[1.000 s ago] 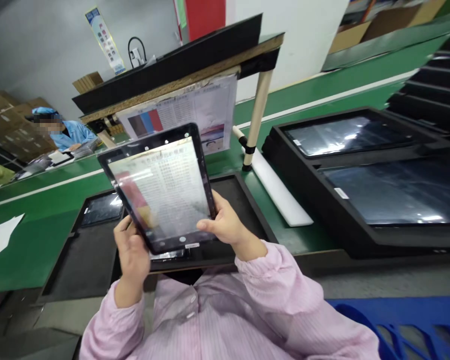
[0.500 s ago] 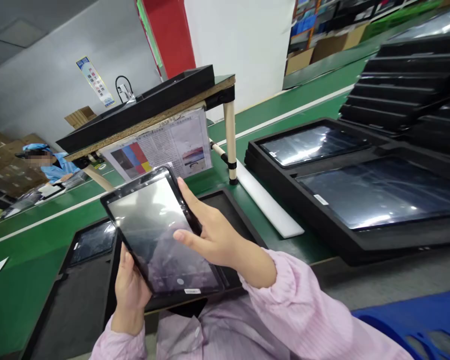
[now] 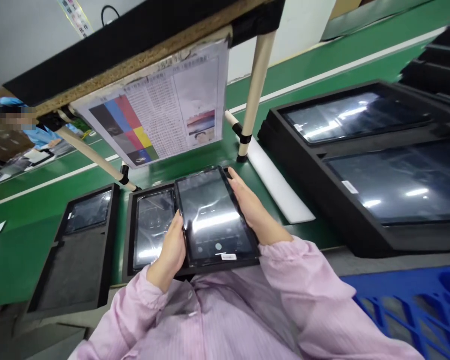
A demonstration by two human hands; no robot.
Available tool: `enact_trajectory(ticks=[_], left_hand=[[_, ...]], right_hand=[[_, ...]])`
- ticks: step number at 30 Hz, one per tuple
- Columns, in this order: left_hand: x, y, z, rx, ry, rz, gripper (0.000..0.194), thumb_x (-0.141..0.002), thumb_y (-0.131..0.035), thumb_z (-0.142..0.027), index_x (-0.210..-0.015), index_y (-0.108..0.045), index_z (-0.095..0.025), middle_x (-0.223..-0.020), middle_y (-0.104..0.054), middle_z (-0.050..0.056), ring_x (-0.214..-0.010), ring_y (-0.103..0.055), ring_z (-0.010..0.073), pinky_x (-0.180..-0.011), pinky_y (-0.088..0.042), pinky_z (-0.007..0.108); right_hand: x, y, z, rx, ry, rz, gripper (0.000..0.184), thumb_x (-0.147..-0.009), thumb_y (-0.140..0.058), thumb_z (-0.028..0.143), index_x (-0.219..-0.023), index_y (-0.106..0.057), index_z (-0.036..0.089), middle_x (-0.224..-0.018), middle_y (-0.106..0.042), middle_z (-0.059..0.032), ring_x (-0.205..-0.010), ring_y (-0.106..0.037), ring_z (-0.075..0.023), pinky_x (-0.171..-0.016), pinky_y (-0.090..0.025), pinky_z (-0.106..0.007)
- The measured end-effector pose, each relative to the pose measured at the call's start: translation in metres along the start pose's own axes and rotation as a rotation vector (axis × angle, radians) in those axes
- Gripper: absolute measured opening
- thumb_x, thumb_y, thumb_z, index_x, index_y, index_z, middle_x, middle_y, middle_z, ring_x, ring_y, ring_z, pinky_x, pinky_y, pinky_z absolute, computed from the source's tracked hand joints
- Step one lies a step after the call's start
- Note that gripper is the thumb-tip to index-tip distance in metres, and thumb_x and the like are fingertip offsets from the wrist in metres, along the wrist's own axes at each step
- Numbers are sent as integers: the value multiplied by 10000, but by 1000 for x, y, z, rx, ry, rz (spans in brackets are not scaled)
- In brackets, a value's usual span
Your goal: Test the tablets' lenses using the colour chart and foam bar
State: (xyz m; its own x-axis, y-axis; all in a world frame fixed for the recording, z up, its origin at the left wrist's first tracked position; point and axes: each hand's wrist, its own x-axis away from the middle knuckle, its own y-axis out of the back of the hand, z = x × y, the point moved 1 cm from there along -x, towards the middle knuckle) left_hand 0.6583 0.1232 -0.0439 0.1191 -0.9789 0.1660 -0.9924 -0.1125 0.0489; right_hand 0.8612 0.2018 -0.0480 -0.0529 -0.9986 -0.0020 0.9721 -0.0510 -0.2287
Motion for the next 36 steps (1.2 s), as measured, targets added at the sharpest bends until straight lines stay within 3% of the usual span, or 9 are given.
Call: enact_trajectory(ticks=[2, 4, 8, 12, 15, 19, 24, 30, 36], left_hand=[[0, 2, 5, -74, 57, 31, 690, -960, -483, -581, -1501, -453, -154, -1613, -342, 166, -1509, -307, 287, -1241, -239, 501], [6, 11, 4, -112, 19, 105, 689, -960, -521, -528, -1540, -388, -183, -1645, -287, 132, -1533, -255, 256, -1261, -187, 473], [23, 44, -7, -387, -200, 165, 554, -1008, -446, -415, -1524, -404, -217, -1611, -369, 120, -1497, -339, 223, -1247, -258, 471], [26, 80, -12, -710, -275, 57, 395, -1000, -426, -295, -1347, -590, -201, -1356, -563, 138, -1311, -508, 232, -1160, -386, 484], [21, 100, -15, -1014, -332, -83, 370, -981, -444, -251, -1285, -652, -211, -1288, -548, 150, -1250, -482, 288, -1085, -417, 541], [12, 113, -18, -1327, -334, -250, 353, -965, -469, -228, -1220, -714, -224, -1217, -519, 164, -1154, -457, 333, -964, -448, 547], [8, 111, -12, -1494, -295, -171, 393, -975, -475, -283, -1308, -668, -205, -1128, -541, 166, -1060, -468, 335, -870, -453, 507], [18, 112, -6, -1387, -448, -171, 395, -987, -458, -298, -1291, -681, -181, -1064, -542, 157, -1008, -444, 298, -888, -439, 500], [23, 103, -7, -1342, -413, -93, 373, -982, -460, -273, -1268, -695, -226, -1039, -527, 135, -988, -455, 282, -861, -446, 477]], right_hand=[[-6, 9, -7, 138, 63, -55, 832, -874, -525, 728, -1541, -370, 257, -1478, -533, -79, -1373, -505, -285, -1175, -395, -512], [-3, 15, -4, 354, 208, -82, 767, -883, -543, 700, -1499, -457, 251, -1531, -471, -84, -1439, -419, -289, -1228, -301, -517], [22, 8, 9, 910, 434, 128, 431, -993, -437, 550, -1212, -718, 309, -1523, -483, -38, -1488, -321, -329, -1217, -219, -628], [45, -8, 0, 1277, 553, 262, 384, -1009, -425, 450, -1114, -763, 303, -1523, -482, -41, -1486, -283, -400, -1147, -190, -728], [51, -12, -10, 1335, 584, 241, 389, -1009, -413, 408, -1122, -764, 284, -1512, -495, -60, -1447, -340, -422, -1116, -229, -725], [52, -5, -2, 1256, 584, 127, 464, -1025, -335, 451, -1218, -725, 290, -1524, -476, -86, -1435, -376, -387, -1089, -322, -648], [58, 11, 7, 1251, 485, 7, 523, -1040, -295, 459, -1156, -755, 240, -1450, -548, -128, -1395, -440, -371, -1050, -372, -617], [66, 26, -5, 1287, 397, -59, 462, -1021, -371, 371, -942, -814, 268, -1431, -573, -75, -1375, -454, -365, -1081, -353, -627], [64, 26, -9, 1317, 425, -58, 427, -1028, -374, 350, -1048, -795, 283, -1434, -570, -75, -1355, -486, -332, -1067, -365, -587]])
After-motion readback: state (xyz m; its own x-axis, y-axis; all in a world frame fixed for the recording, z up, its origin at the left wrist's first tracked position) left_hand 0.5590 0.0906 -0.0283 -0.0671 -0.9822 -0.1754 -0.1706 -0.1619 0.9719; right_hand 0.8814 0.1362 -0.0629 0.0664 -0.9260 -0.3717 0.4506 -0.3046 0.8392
